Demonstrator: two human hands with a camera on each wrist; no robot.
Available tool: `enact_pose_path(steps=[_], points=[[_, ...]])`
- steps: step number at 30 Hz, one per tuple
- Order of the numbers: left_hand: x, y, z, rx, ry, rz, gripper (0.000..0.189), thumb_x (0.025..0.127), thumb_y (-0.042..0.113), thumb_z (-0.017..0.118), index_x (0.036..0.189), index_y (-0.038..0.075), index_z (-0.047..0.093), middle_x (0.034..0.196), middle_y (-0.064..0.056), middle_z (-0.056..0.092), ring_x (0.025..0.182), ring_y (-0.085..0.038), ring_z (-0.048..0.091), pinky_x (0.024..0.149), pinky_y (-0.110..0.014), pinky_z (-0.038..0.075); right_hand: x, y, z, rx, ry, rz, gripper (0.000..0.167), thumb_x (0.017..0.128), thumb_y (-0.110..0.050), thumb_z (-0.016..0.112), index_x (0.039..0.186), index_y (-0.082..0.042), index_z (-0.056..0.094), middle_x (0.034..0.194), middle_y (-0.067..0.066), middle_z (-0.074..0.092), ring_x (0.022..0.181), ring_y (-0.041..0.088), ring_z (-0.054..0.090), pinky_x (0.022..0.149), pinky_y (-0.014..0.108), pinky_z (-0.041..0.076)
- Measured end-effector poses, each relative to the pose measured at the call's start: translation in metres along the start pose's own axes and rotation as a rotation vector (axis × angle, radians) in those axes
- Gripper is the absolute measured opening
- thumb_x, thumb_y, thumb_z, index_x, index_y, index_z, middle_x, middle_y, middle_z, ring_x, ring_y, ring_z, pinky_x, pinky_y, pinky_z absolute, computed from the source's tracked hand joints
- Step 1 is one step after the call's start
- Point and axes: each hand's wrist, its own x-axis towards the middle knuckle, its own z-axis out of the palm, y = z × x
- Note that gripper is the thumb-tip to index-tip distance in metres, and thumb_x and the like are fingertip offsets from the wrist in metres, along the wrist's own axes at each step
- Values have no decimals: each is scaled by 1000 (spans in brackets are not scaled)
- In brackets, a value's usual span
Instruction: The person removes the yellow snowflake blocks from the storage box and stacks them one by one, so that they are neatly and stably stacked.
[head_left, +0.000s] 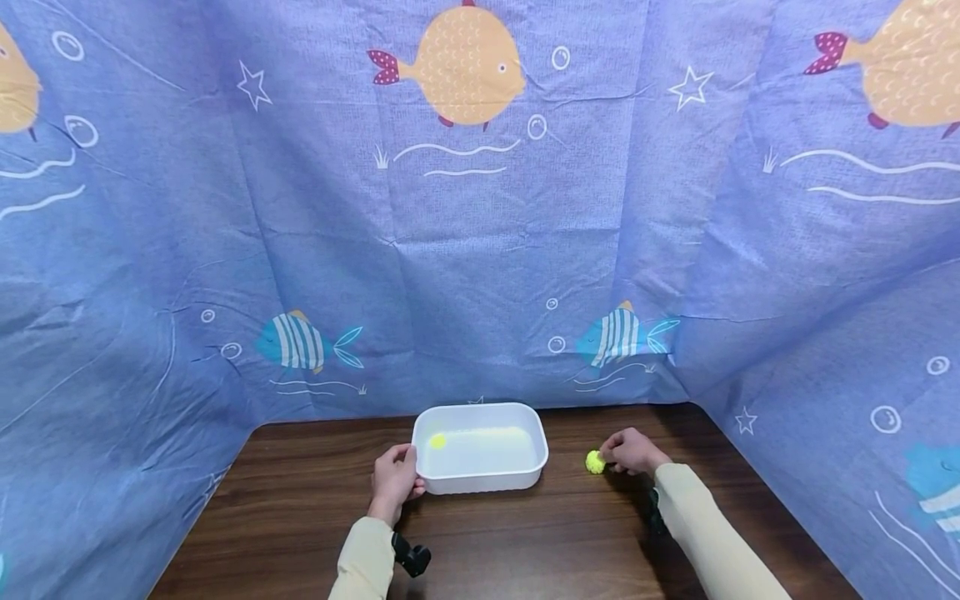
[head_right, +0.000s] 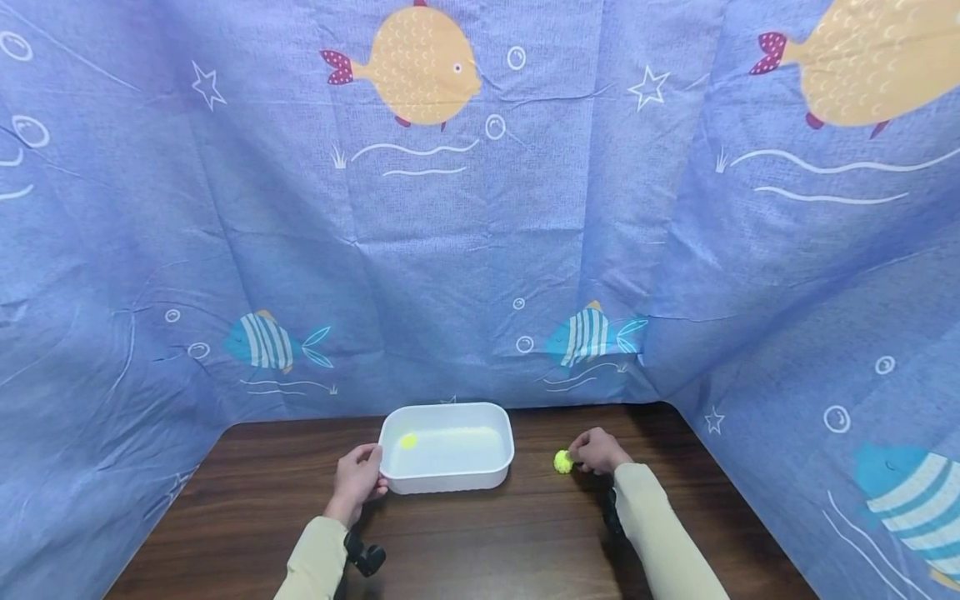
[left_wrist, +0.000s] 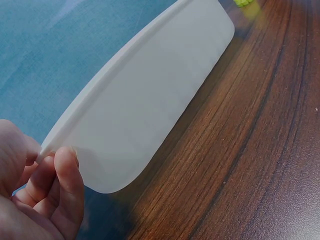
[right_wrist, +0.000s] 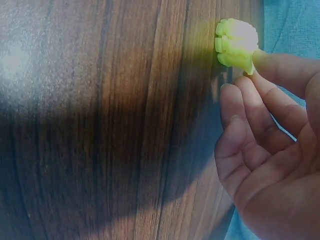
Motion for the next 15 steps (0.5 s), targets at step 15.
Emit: enact_pose_path(steps=[15], points=[[0,-1,0,2,0,-4,39,106,25,49,136,1,56,72,-7,56,50,-8,57,49,-24,53,5,-1,6,-30,-29,-24,17,97,-10,61,103,2,70,72,4,58,62,14,49,52,24,39]])
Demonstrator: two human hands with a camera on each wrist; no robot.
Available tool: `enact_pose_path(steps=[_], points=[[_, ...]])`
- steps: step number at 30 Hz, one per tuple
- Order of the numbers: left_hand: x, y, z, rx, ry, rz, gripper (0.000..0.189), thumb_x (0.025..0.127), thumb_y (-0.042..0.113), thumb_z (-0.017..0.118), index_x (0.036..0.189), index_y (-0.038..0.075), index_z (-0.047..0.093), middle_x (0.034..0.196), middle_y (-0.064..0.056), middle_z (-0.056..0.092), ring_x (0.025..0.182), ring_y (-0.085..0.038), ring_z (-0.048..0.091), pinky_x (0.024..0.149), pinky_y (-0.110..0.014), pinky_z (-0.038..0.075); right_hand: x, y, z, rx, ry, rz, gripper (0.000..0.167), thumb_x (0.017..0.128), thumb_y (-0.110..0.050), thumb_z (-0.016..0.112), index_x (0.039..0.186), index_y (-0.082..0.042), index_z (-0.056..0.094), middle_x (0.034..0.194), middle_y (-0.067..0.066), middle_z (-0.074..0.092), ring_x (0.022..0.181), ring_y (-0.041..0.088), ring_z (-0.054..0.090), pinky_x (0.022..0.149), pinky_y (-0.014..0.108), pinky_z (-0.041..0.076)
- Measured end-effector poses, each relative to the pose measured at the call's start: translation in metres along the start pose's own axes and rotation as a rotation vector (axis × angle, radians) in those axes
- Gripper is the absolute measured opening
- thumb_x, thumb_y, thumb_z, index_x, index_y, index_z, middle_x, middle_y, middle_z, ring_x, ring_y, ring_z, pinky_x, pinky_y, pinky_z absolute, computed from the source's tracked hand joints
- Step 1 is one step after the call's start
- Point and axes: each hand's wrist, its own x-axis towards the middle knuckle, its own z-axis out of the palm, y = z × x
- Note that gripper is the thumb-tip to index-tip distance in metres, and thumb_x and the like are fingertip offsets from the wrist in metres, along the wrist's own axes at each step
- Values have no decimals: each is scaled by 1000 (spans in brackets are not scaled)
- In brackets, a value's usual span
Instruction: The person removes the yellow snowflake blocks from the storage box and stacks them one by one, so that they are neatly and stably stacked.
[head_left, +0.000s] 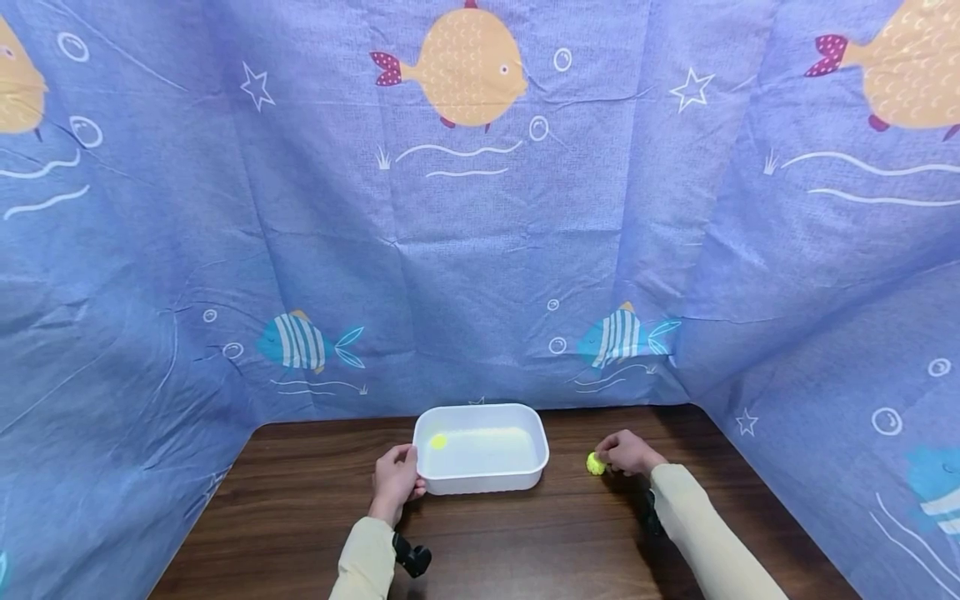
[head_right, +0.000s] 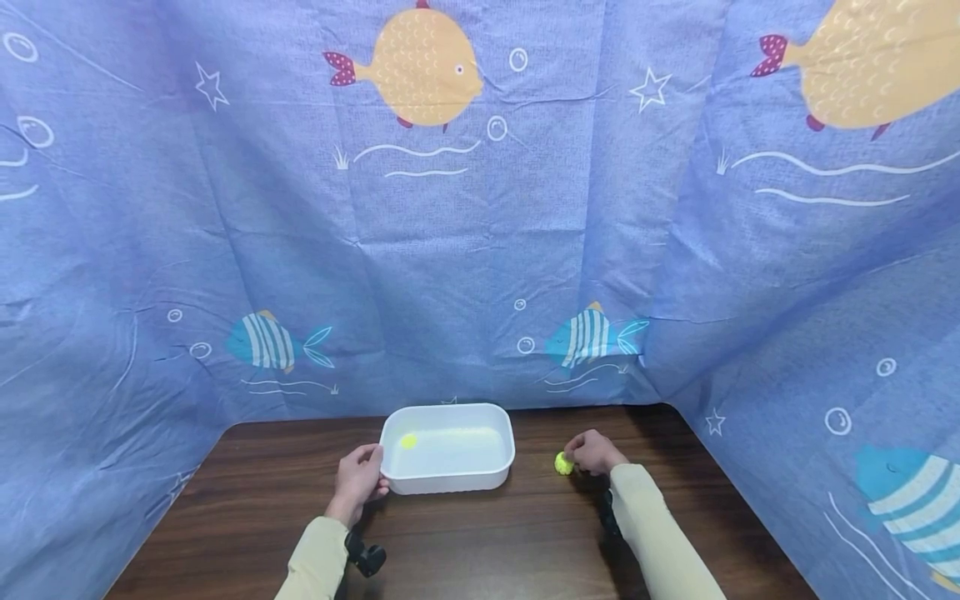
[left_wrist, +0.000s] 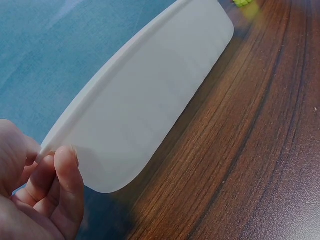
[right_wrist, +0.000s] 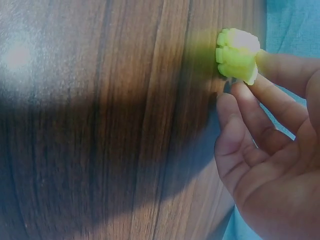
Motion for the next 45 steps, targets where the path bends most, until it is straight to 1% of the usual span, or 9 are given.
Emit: enact_pose_path(steps=[11,21,24,27,31,34,36,40,45], points=[[2,2,2,21,7,-13,39,106,28,50,137,4,56,75,-9,57,50,-8,57,50,-24,53,-1,-3,-3,-19,-61,-22,21,100,-11,57,106,5,70,77,4,63,65,13,53,53,23,40],[1,2,3,14,10,-9,39,106,27,49,136,3,56,73,-8,56,49,-8,57,49,-23,52,1,-4,1,-91,12,17,27,96,-26,67,107,-2,70,90,7,66,76,20,58,60,31,45],[2,2,3,15,8,-5,39,106,27,49,136,3,56,73,-9,56,49,-8,57,49,-24,52,6,-7,0,-177,65,-21,31,96,-29,67,109,0,70,98,10,69,85,24,62,69,38,51],[4,0,2,10,12,-8,38,106,27,50,136,3,57,73,-9,56,50,-8,57,49,-24,52,14,-14,0,-255,177,-80,33,95,-30,67,109,0,70,103,12,71,95,27,65,80,44,53],[7,-2,1,8,13,-10,39,106,27,50,135,3,56,72,-8,56,50,-9,57,49,-24,52,26,-41,6,-241,331,-157,25,95,-27,65,103,-3,71,100,12,71,92,27,65,83,47,52],[7,-3,0,18,4,-5,39,106,27,49,136,3,55,71,-8,56,49,-10,57,49,-25,52,34,-71,20,-251,404,-237,18,92,-22,64,96,-7,73,93,9,71,85,24,63,79,43,52],[7,-3,-1,28,4,-6,39,106,28,49,136,4,55,70,-8,56,49,-10,57,49,-25,52,39,-91,36,-277,406,-279,14,90,-20,65,90,-9,73,86,6,70,78,21,61,73,40,51],[4,-3,0,48,11,0,39,106,27,48,136,3,56,71,-8,56,49,-10,58,48,-26,52,46,-125,78,-346,331,-373,10,87,-15,64,80,-13,71,77,0,66,67,15,57,63,33,48],[2,0,2,57,22,19,38,105,26,49,134,3,57,68,-7,57,48,-9,58,48,-25,52,51,-158,133,-437,257,-535,10,83,-10,64,77,-12,72,77,0,70,71,15,63,67,32,52]])
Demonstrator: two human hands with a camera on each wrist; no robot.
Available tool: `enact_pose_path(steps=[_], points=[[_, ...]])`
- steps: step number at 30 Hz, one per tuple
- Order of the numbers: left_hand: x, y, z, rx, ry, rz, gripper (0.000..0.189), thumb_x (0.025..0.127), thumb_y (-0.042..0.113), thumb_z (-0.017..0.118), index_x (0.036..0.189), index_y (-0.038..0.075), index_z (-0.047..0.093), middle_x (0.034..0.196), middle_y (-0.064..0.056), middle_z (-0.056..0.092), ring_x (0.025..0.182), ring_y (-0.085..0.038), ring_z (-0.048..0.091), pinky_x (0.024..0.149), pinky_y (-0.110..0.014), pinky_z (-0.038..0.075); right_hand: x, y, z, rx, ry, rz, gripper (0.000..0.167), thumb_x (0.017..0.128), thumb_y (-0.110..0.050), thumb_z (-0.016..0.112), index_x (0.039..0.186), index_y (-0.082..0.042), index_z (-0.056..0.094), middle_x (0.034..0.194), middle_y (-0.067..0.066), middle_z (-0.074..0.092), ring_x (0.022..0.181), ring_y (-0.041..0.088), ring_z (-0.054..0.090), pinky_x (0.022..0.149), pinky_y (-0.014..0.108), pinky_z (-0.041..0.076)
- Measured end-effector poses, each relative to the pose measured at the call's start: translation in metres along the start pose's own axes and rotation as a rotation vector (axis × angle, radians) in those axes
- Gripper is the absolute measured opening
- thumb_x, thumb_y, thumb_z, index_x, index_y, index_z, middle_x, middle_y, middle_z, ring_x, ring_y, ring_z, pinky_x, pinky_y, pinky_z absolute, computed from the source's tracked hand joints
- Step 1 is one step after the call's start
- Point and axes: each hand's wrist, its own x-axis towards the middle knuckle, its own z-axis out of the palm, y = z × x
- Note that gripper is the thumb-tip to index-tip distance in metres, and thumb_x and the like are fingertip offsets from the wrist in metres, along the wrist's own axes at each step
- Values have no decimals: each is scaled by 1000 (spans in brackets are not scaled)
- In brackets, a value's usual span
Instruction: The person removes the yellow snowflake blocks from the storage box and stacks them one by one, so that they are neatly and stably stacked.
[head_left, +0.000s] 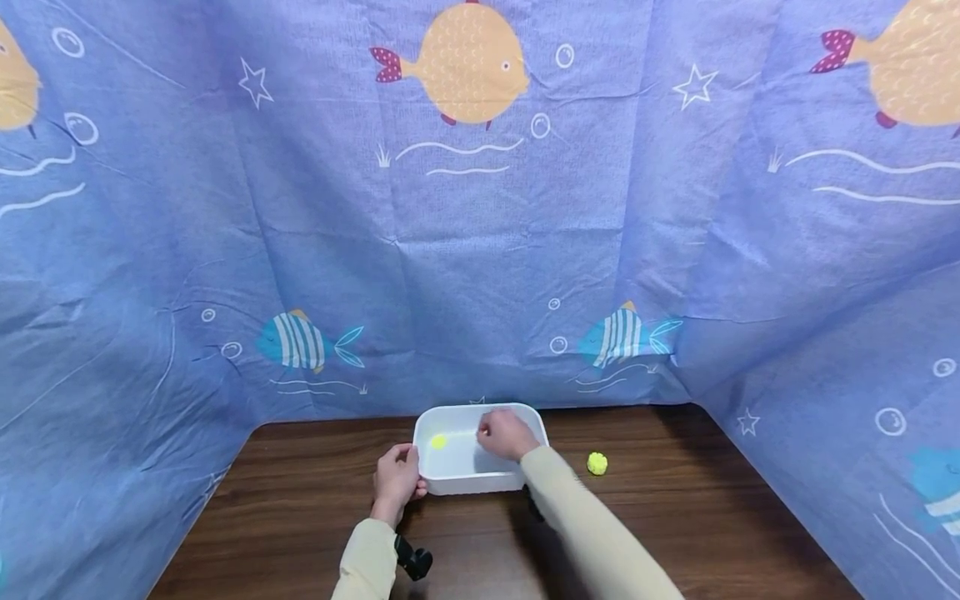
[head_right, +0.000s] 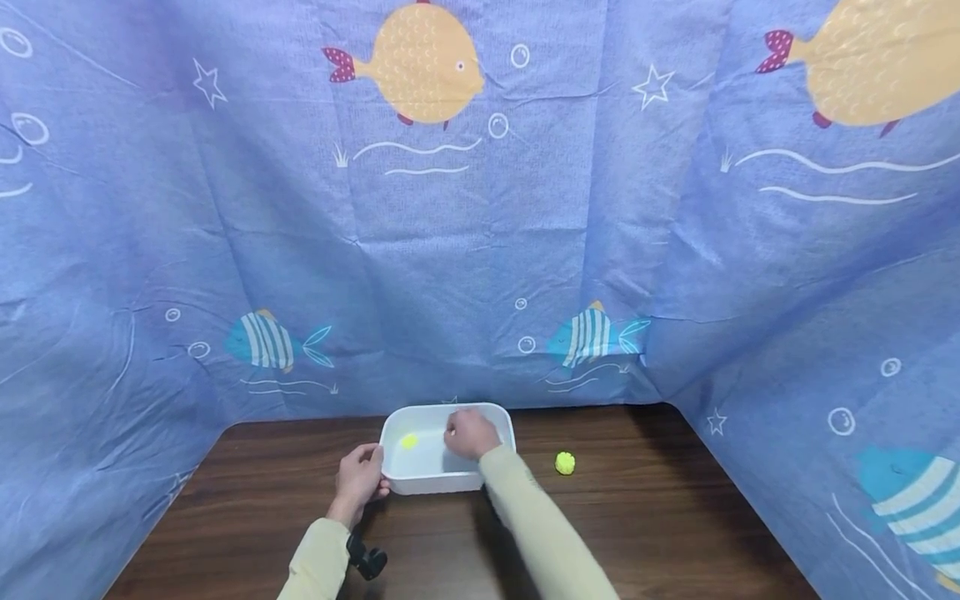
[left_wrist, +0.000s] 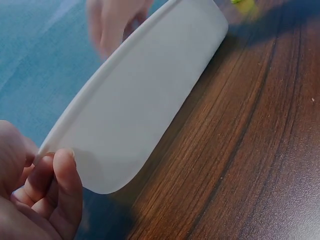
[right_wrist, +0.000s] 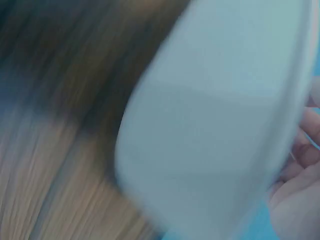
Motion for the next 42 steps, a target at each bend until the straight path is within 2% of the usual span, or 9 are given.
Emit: enact_pose_path(steps=[3,7,12,16,20,24,29,36,42], points=[[-1,1,0,-8,8,9,38,105,26,49,133,3,58,66,-6,56,46,-8,57,46,-24,51,8,-24,23,-5,-46,-15,12,84,-11,64,83,-10,76,82,2,74,80,18,68,74,32,55],[-4,0,1,-18,1,26,37,104,24,50,132,1,58,66,-6,56,44,-7,56,45,-24,51,12,-45,40,17,-216,57,21,93,-15,58,97,-7,77,95,4,76,90,17,69,86,33,55],[-2,-2,-1,-10,4,32,36,104,23,51,131,1,59,67,-6,56,44,-7,56,44,-25,51,12,-56,39,-4,-396,105,30,104,-26,45,109,-10,71,113,4,71,102,20,64,94,36,49],[-3,-5,-2,5,1,10,36,105,24,51,132,2,59,69,-8,56,46,-9,57,46,-26,52,7,-56,35,-94,-467,83,37,105,-34,44,126,-19,70,129,-2,68,117,19,63,100,35,47],[-3,-3,-1,11,4,15,36,105,24,51,132,2,59,69,-8,57,46,-9,58,46,-26,52,3,-54,26,-196,-410,85,31,97,-35,55,92,-12,74,94,3,72,88,20,65,84,38,52],[-2,-1,0,11,21,36,35,104,23,50,130,1,60,67,-7,56,44,-7,57,45,-25,51,2,-44,15,-276,-339,142,31,88,-30,64,64,-11,58,72,5,64,67,19,58,69,40,53],[-2,0,0,17,20,43,36,104,22,49,131,0,58,67,-7,55,45,-8,57,46,-26,51,2,-26,7,-289,-291,196,23,85,-20,70,67,-11,58,69,4,61,61,17,51,62,41,53],[-2,0,1,27,28,52,36,105,22,49,131,-1,58,67,-7,55,45,-8,57,45,-26,51,-3,-4,18,-267,-156,53,14,78,1,60,66,-6,57,73,9,58,66,23,55,71,38,56],[-2,-1,2,26,43,52,36,104,23,50,131,1,59,66,-6,55,45,-8,57,45,-25,51,-3,0,24,-172,-177,96,21,76,3,56,62,-8,46,67,7,47,62,19,43,68,35,52]])
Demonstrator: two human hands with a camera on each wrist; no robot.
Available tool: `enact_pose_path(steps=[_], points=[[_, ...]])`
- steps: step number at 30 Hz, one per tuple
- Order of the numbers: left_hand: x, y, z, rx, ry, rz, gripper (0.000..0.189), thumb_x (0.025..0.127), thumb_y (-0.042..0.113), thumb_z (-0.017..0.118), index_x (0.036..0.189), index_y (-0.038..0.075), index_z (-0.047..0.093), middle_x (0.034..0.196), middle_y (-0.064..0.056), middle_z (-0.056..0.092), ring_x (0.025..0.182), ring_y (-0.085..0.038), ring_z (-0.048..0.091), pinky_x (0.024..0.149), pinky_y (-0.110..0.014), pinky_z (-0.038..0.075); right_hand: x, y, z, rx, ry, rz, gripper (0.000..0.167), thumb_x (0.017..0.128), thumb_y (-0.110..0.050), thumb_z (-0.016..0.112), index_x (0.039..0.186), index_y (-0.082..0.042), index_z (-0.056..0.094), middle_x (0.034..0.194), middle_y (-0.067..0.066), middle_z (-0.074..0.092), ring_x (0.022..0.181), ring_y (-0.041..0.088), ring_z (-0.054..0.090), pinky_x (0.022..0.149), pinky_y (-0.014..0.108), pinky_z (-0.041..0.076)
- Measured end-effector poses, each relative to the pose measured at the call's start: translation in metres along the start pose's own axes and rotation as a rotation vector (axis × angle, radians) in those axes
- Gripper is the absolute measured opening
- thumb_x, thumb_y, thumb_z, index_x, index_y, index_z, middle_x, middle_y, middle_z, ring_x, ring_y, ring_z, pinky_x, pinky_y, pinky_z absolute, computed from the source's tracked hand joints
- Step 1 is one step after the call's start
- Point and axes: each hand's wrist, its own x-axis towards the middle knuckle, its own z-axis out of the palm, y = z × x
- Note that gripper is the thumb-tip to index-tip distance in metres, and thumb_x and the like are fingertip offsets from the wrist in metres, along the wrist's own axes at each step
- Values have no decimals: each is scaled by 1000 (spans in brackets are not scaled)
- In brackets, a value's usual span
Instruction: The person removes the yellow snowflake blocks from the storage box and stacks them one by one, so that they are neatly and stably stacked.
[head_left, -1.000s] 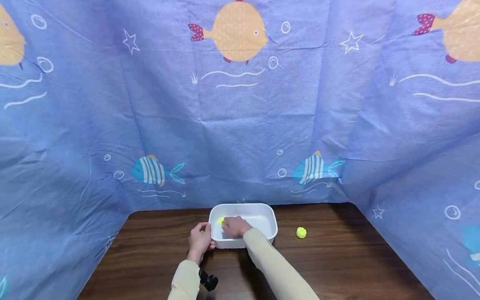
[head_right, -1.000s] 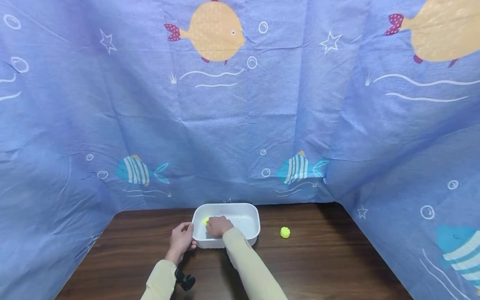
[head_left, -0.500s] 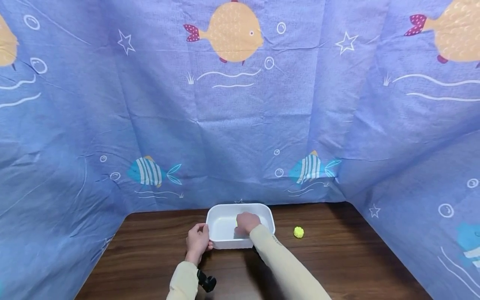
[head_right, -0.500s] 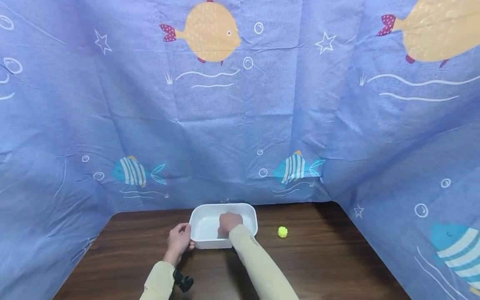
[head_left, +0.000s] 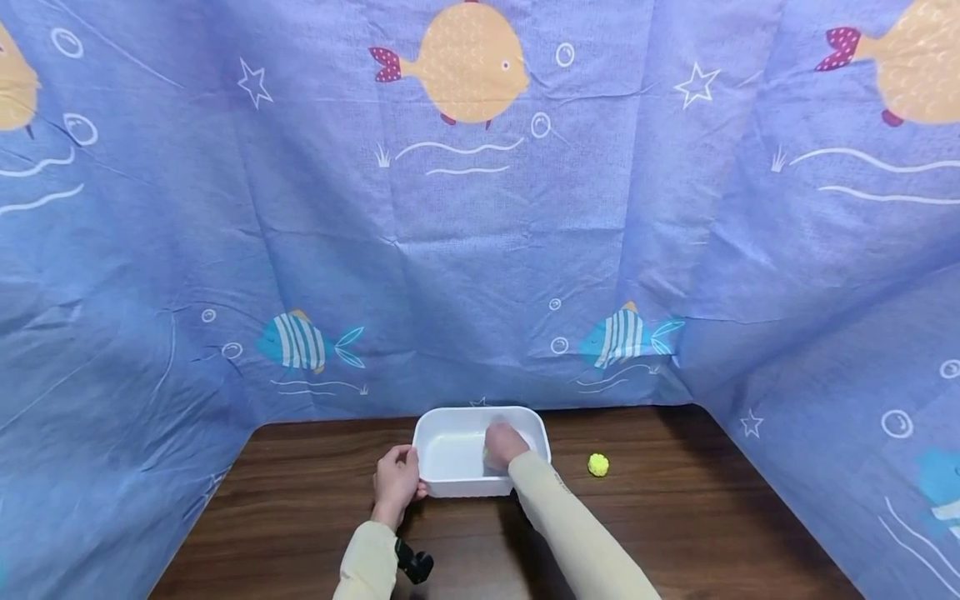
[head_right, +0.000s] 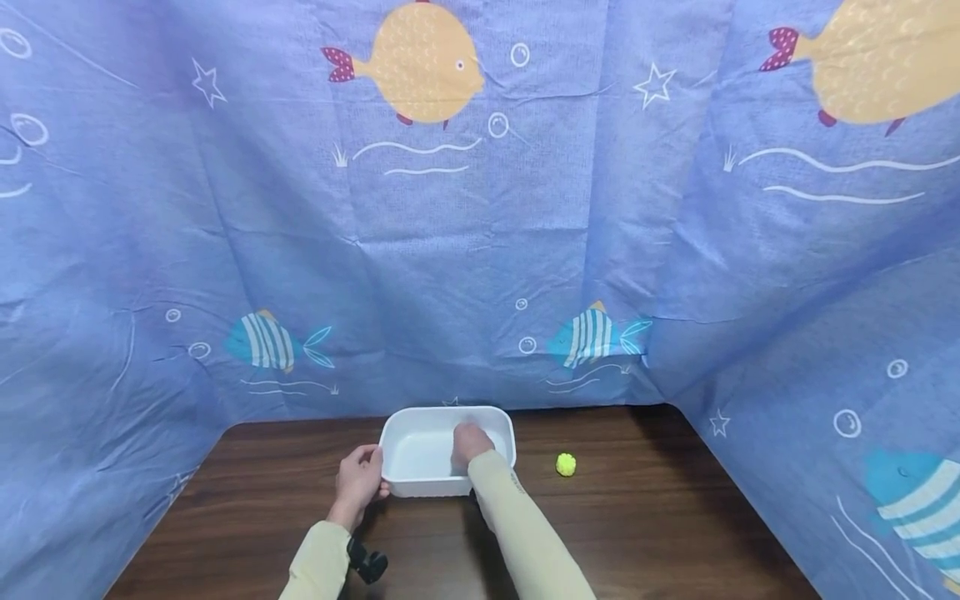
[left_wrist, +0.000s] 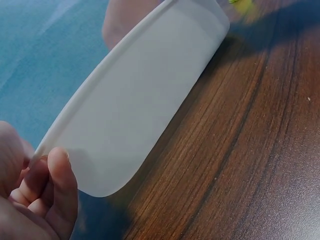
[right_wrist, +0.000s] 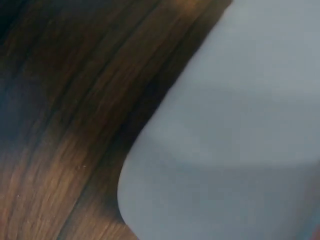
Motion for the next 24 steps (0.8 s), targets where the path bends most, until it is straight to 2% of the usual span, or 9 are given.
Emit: enact_pose_path(steps=[7,12,16,20,24], points=[[1,2,0,-2,-12,-26,35,104,22,49,130,2,59,65,-5,55,44,-8,56,45,-25,51,2,0,-4,74,-98,123,11,71,1,60,69,-5,51,67,8,52,63,19,42,62,32,44],[1,4,-2,-37,-42,-60,35,105,23,48,133,3,56,68,-6,55,45,-7,55,44,-23,49,-3,-5,-10,114,-122,151,21,68,-1,69,62,-9,50,64,6,51,60,18,43,58,30,42],[0,5,-3,-34,-48,-58,37,105,23,47,134,3,54,67,-6,54,45,-7,55,44,-23,49,-8,-7,-20,172,-119,107,19,73,1,71,60,-8,58,61,2,54,58,15,44,57,27,41],[-2,5,-4,-22,-42,-63,37,105,23,46,135,3,54,68,-7,54,46,-8,55,45,-24,50,-10,1,-41,207,-64,-3,14,76,1,70,66,-8,70,63,-2,62,59,11,49,61,26,45],[-2,3,-5,-9,-42,-61,37,106,24,45,136,4,54,70,-8,56,47,-8,56,46,-25,51,-10,29,-65,285,1,29,8,80,-6,71,75,-11,74,71,-4,67,65,9,55,66,27,48]])
